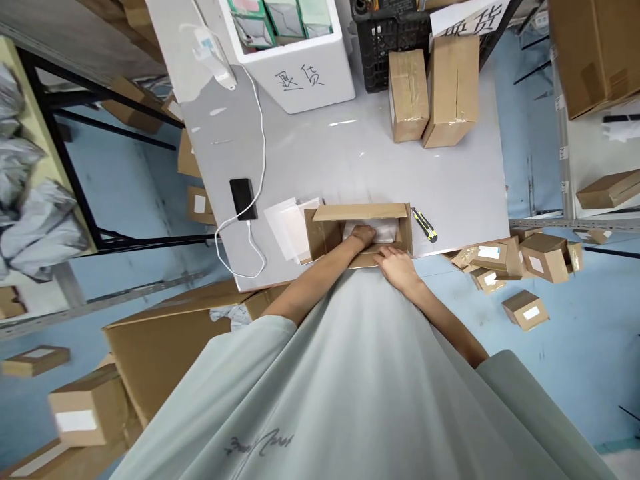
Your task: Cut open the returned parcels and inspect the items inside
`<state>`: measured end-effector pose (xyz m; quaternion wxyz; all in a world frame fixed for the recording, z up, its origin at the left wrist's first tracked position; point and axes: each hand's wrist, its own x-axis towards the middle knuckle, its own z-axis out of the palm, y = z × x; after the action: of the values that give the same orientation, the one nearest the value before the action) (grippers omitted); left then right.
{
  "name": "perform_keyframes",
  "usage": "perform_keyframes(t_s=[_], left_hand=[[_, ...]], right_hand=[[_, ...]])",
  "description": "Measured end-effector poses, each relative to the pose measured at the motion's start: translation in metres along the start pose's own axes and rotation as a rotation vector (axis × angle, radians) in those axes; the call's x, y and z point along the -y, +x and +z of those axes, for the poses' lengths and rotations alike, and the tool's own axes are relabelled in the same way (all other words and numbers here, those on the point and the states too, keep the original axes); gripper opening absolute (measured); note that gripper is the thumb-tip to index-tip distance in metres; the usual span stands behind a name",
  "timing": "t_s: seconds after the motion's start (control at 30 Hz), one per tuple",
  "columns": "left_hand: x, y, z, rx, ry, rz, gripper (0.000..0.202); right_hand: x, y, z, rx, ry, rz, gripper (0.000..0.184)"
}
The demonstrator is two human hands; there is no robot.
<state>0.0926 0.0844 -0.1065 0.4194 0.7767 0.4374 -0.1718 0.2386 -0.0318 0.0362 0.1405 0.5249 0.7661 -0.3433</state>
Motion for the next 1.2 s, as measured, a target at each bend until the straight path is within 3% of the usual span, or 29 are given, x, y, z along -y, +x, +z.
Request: perform_keyframes(t_s=[0.1, 0.23, 0.33, 0.4, 0.5, 0.57, 0.63, 0.7, 0.8, 0.9, 0.97, 1.1, 1.2], left_hand=[[0.001, -0.013, -0.013, 0.094, 0.027, -0.146, 0.012], [-0.002, -0.05, -0.041, 0.027, 0.009, -0.163, 0.032], [-0.001, -0.093, -0.059, -0.167, -0.013, -0.156, 0.045], [0.004, -0.123, -0.065, -0.399, -0.038, -0.123, 0.048], [0.02, -0.154, -0.063, -0.702, -0.048, -0.217, 0.048], [0.031, -0.163, -0.057, -0.801, -0.103, -0.331, 0.049], [0.04, -0.165, -0.05, -0.775, -0.2, -0.414, 0.051], [0.042, -0.164, -0.049, -0.744, -0.27, -0.443, 0.053], [0.032, -0.161, -0.063, -0.817, -0.27, -0.381, 0.052], [0.003, -0.152, -0.1, -0.92, -0.243, -0.234, 0.046], [-0.024, -0.135, -0.13, -0.923, -0.205, -0.114, 0.043], [-0.084, -0.064, -0.171, -0.81, -0.172, 0.149, 0.046], [-0.128, 0.009, -0.174, -0.662, -0.186, 0.291, 0.038]], right_hand=[[-0.002, 0.001, -0.007, 0.02, -0.008, 0.007, 0.044], [-0.005, 0.002, -0.013, -0.001, 0.007, -0.019, 0.04], [-0.014, -0.002, -0.015, -0.108, 0.109, -0.098, 0.043], [-0.025, -0.005, -0.014, -0.245, 0.204, -0.116, 0.044], [-0.047, -0.005, -0.013, -0.587, 0.282, 0.078, 0.029], [-0.065, 0.0, -0.012, -0.785, 0.321, 0.218, 0.026], [-0.082, 0.006, -0.011, -0.828, 0.43, 0.254, 0.029], [-0.097, 0.01, -0.012, -0.756, 0.585, 0.252, 0.032], [-0.115, 0.003, -0.017, -0.716, 0.749, 0.288, 0.035], [-0.135, -0.021, -0.027, -0.856, 0.847, 0.34, 0.041], [-0.153, -0.043, -0.034, -0.987, 0.882, 0.384, 0.045], [-0.194, -0.085, -0.038, -1.226, 0.811, 0.528, 0.048], [-0.222, -0.106, -0.028, -1.342, 0.757, 0.681, 0.052]])
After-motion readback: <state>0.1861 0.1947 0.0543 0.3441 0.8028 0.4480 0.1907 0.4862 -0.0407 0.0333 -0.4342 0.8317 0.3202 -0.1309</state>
